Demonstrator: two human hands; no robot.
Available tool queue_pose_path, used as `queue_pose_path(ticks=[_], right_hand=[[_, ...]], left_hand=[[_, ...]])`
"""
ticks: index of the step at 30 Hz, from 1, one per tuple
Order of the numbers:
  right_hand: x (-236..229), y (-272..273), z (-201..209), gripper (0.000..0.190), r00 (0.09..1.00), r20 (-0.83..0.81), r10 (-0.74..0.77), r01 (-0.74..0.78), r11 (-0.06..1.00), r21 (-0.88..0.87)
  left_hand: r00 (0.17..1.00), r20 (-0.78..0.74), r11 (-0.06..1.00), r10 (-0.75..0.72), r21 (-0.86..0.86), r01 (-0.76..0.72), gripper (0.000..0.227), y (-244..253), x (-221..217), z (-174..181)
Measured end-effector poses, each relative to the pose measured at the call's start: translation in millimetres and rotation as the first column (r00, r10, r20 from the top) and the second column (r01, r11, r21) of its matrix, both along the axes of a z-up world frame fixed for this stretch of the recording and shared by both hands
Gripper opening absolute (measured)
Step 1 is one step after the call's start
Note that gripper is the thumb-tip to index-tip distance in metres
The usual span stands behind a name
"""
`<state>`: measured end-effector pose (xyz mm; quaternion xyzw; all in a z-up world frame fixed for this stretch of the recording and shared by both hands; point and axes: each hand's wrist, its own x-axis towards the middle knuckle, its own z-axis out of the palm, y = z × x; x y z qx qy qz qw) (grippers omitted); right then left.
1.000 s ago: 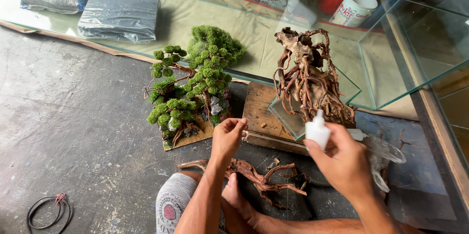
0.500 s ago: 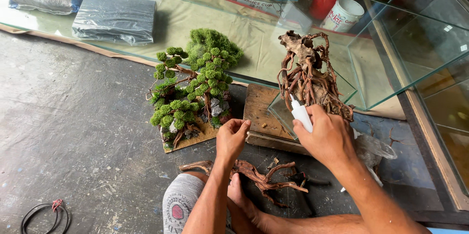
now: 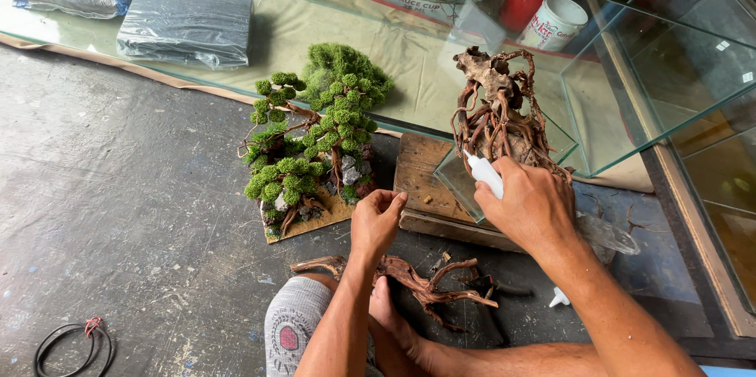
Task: The person assembles a driftwood structure inside a glass tank by applying glue from a small bottle and attaching small branches to the main piece. The person holds the branches in place to secure them while the glue sets.
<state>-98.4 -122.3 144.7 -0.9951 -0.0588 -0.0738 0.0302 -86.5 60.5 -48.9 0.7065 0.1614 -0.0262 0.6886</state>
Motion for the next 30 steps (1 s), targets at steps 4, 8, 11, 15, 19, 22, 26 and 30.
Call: queue_pose_path(ticks=[4,8,11,15,19,22,26,30], right_hand=[[1.7,1.8,3.4,0.035,1.000,0.007,0.005,-0.005,1.000,-0.016],[2.0,2.7,6.4,0.034,1.000,0.013,0.023,-0.022,0.999,-0.041],[2.7,2.3,8.0,0.033,0.999,0.014,0.033,-0.032,0.998,-0.058],[5.9,-4.1,4.3,0.033,0.999,0.002,0.034,-0.034,0.996,-0.082],[4.5,-1.5,8.0,0.033,0.999,0.008,0.045,-0.044,0.995,-0.087],[5.8,0.9,9.1,0.033,0.999,0.009,0.048,-0.047,0.995,-0.091],[10.2,-0.2,7.8,0.034,1.000,0.006,0.028,-0.027,0.994,-0.110],[13.2,-1.0,6.7,0.034,1.000,-0.015,0.003,-0.004,0.993,-0.117]], left_hand=[[1.000,-0.002,1.000,-0.010,-0.002,0.010,0.031,0.5,-1.8,4.4],[1.000,0.012,1.000,-0.013,0.005,0.013,0.031,0.1,-1.0,2.7],[1.000,0.010,1.000,-0.014,0.008,0.014,0.031,0.2,-1.7,3.4],[1.000,0.005,1.000,-0.020,0.008,0.020,0.032,1.0,-3.0,5.8],[1.000,0.004,1.000,-0.018,0.003,0.018,0.032,-0.4,-2.0,3.5],[1.000,0.004,1.000,-0.022,0.002,0.022,0.033,-0.3,-2.7,3.7],[1.000,0.000,1.000,-0.020,-0.003,0.020,0.032,0.8,-4.2,6.9],[1.000,0.000,1.000,-0.021,0.005,0.021,0.031,0.0,-3.4,5.9]])
